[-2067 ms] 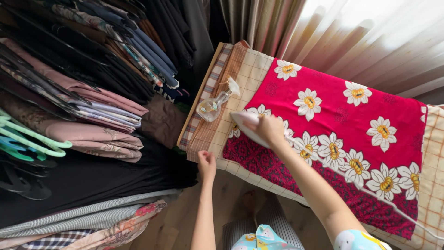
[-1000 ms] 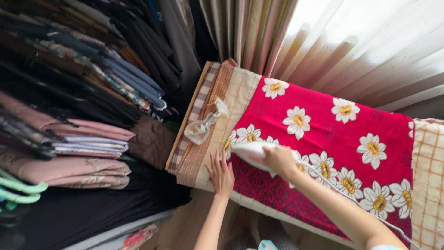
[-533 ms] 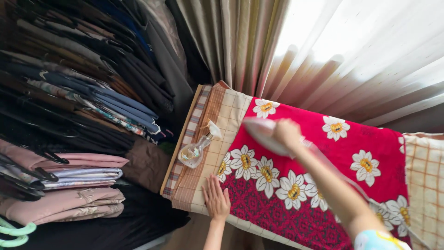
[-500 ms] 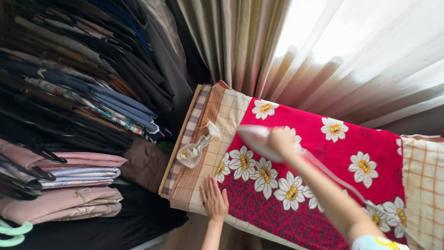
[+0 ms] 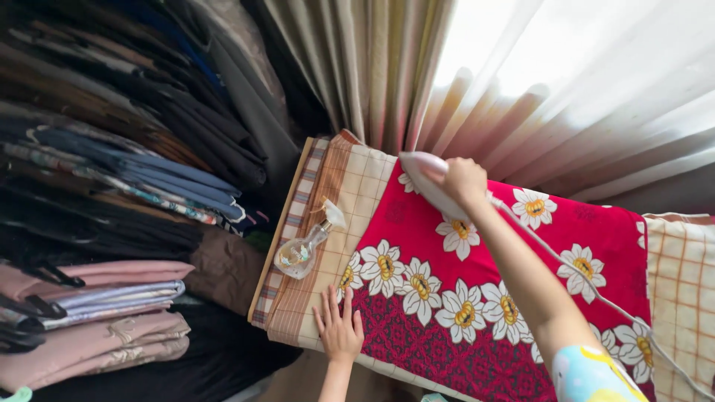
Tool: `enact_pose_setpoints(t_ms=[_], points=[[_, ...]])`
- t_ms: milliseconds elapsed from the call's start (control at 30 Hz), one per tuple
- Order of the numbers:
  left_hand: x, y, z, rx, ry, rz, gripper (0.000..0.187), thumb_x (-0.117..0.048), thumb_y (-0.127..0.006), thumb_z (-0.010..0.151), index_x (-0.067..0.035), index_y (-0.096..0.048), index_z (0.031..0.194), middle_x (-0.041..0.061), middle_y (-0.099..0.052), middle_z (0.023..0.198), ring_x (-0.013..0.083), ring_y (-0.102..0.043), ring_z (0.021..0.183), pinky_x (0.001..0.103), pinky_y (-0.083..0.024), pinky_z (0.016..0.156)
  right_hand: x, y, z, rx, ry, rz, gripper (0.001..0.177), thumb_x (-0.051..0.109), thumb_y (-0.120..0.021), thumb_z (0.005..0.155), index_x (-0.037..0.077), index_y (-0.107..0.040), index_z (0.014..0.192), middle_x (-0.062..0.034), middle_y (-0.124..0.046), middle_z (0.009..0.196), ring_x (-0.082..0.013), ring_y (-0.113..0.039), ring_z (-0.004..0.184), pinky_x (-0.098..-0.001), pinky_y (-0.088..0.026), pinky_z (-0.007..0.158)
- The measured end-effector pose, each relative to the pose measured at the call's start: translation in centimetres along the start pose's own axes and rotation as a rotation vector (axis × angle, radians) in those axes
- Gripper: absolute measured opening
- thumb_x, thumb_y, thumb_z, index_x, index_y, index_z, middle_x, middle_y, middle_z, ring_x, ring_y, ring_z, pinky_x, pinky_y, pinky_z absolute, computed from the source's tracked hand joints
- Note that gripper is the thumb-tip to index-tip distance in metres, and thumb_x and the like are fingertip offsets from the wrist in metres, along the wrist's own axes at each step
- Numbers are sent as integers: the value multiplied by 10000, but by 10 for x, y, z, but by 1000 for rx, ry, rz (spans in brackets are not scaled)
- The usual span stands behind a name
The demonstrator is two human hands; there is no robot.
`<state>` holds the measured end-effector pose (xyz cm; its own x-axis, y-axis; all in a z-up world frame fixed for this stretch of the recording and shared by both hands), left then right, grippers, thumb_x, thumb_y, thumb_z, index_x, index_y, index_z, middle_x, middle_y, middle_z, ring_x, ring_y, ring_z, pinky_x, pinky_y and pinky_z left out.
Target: The recorder irons various items of clothing and folds them before placing them in a laundry basket.
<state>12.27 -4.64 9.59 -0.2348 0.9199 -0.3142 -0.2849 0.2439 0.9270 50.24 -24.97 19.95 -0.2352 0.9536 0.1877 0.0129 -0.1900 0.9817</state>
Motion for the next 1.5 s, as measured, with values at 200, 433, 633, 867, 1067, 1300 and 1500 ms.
enact_pose_setpoints(t_ms=[200, 433, 633, 867, 1067, 1300, 1500], points=[[7, -13, -5, 21, 6, -53, 578, -318, -397, 1009, -223, -377, 1579, 128, -270, 1667, 349, -218, 1543, 580, -117, 1233, 1, -45, -198, 171, 168, -145, 261, 375, -725, 778, 127, -783, 837, -118, -746, 809, -304, -744, 757, -465, -573, 639], [7, -16, -6, -7, -10, -32, 562, -338, -383, 1027, -224, -379, 1578, 122, -279, 1671, 346, -239, 1544, 582, -145, 1235, -28, -15, -345, 589, 334, 131, 621, 721, -733, 757, 105, -747, 835, -171, -709, 661, -388, -706, 616, -496, -576, 596], [4, -16, -9, -18, -28, 14, 587, -391, -442, 998, -225, -395, 1560, 132, -291, 1660, 363, -263, 1526, 605, -175, 1217, -159, -37, -200, 49, 200, -191, 394, 491, -666, 848, 108, -711, 769, -132, -665, 610, -312, -684, 546, -463, -545, 507], [8, -17, -7, -28, -21, 12, 584, -393, -479, 987, -227, -426, 1545, 135, -315, 1655, 374, -283, 1527, 606, -179, 1227, -227, 57, -87, 41, -343, -43, 790, 837, -590, 817, 84, -809, 921, -216, -747, 827, -395, -739, 770, -515, -588, 660], [15, -20, -5, -61, 47, -139, 510, -398, -527, 986, -205, -535, 1458, 133, -398, 1598, 385, -325, 1501, 656, -147, 1205, -165, 1, -256, 530, 17, -76, 911, 890, -509, 741, 20, -779, 722, -184, -730, 701, -317, -734, 650, -447, -601, 664], [-46, -33, -7, -174, 113, -240, 328, -293, -540, 1036, -119, -598, 1308, 146, -484, 1523, 359, -409, 1490, 738, -74, 1208, -169, 18, -447, 671, 336, 82, 583, 692, -741, 738, 110, -763, 744, -149, -693, 634, -351, -704, 636, -463, -566, 632], [-186, -42, -16, 21, -349, -443, 428, -253, -636, 910, -108, -547, 1303, 177, -442, 1497, 380, -351, 1462, 701, -93, 1182, -247, 38, -473, 281, -269, 84, 592, 763, -694, 660, 221, -829, 859, -159, -723, 643, -354, -733, 622, -454, -587, 615]])
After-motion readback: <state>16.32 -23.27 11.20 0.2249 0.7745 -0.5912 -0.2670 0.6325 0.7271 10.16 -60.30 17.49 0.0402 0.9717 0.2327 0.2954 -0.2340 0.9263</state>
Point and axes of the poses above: each hand's wrist, its own z-axis towards the middle knuckle, its own y-axis out of the back of the hand, x = y × z, the point moved 5 cm from there along z, towards the middle knuckle
